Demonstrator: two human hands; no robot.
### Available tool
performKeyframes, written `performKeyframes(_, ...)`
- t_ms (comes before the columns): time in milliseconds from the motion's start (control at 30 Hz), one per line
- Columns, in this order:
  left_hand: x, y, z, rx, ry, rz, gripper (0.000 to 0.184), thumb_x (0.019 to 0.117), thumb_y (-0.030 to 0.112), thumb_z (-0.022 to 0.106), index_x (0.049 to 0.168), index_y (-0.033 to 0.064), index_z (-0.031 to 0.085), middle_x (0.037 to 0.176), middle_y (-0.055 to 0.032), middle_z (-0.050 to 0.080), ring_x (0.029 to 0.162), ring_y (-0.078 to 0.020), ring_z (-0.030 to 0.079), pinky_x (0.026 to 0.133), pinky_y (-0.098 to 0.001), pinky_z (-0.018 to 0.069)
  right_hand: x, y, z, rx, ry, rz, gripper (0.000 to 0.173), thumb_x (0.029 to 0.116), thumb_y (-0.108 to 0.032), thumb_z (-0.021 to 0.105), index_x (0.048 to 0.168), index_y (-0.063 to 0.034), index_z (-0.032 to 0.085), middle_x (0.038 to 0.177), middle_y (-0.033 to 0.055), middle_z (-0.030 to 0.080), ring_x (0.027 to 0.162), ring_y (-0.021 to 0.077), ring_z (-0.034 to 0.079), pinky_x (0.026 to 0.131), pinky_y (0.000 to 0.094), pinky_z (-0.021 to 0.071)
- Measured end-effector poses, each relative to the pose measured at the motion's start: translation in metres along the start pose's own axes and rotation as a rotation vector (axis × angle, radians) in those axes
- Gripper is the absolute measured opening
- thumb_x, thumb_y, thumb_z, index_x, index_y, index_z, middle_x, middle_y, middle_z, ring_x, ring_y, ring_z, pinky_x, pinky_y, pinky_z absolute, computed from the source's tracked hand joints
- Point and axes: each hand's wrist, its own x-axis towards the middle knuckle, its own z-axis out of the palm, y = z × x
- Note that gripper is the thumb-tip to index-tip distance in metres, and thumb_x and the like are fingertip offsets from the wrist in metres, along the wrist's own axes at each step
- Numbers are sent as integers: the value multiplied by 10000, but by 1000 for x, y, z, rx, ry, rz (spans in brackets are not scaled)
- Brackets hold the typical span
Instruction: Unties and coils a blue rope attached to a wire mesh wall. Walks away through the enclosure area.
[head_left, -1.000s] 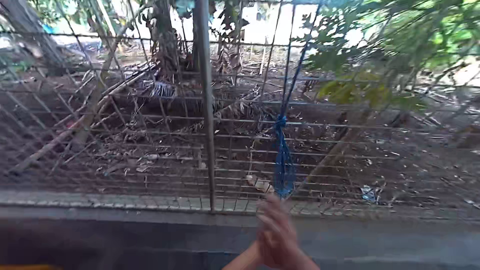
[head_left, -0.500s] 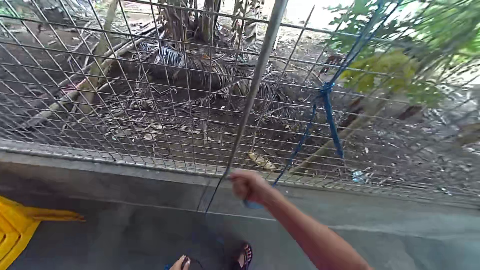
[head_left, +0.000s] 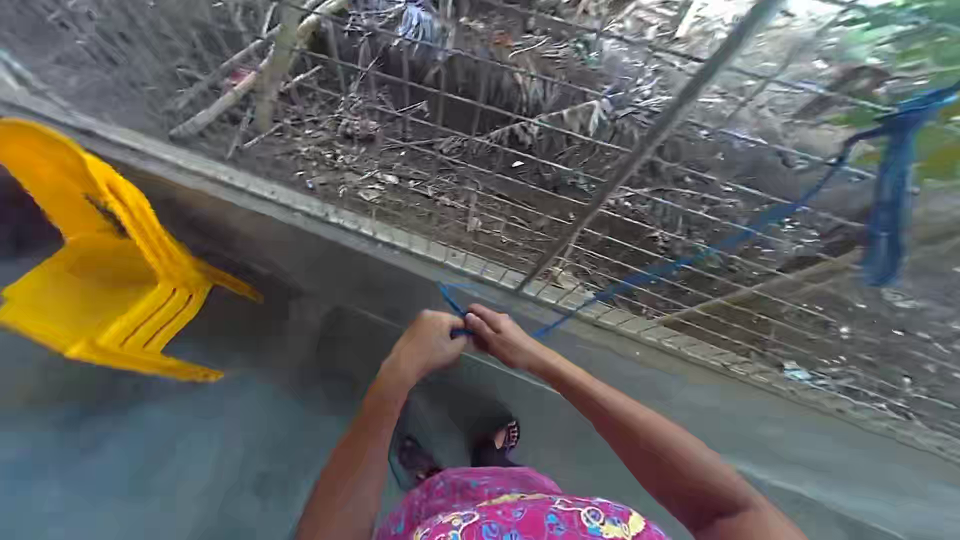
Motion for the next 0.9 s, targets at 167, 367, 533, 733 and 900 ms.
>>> performKeyframes(167, -6, -59, -8, -196, 93, 89, 300, 925, 119, 704, 1161, -64, 680, 1056, -190, 720, 962, -261, 695, 908, -429, 542, -7, -45, -25, 90, -407, 206, 428, 1126, -279, 326, 976, -20, 632, 587, -68, 418, 453, 19, 342, 458, 202, 317)
performKeyframes(367, 1, -95, 79, -1105, -166, 255, 669, 818, 623, 745, 1184, 90, 572, 780, 104, 689, 715, -36, 680, 751, -265, 580, -18, -62, -77, 873, -134, -80, 397, 1069, -280, 318, 770, -250, 578, 518, -180, 428, 400, -98, 344, 399, 79, 311)
performKeyframes(533, -22, -123, 139, -645, -168, -232, 368, 1105, 179, 380, 1316, -88, 519, 958, -149, 617, 825, -191, 591, 824, -380, 512, -26, -91, -126, 459, 913, -340, 378, 1118, -270, 192, 938, -142, 498, 595, -123, 426, 459, -15, 392, 468, 171, 405)
performKeyframes(733, -33, -35, 58, -94, 172, 24, 316, 1059, 185, 512, 1147, -73, 673, 965, -245, 703, 913, -388, 702, 862, -569, 551, 6, -32, -21, -115, 160, -55, 372, 1111, -176, 375, 1270, 86, 586, 1039, 197, 723, 940, 277, 711, 891, 471, 563)
performKeyframes(900, -25, -67, -12, 104, 721, 210, 220, 881, 120, 723, 972, -80, 719, 895, -222, 718, 786, -379, 713, 725, -566, 574, -23, -14, 0, 341, -213, 57, 538, 1118, -413, 209, 923, -57, 563, 589, -52, 438, 472, 40, 400, 472, 222, 367)
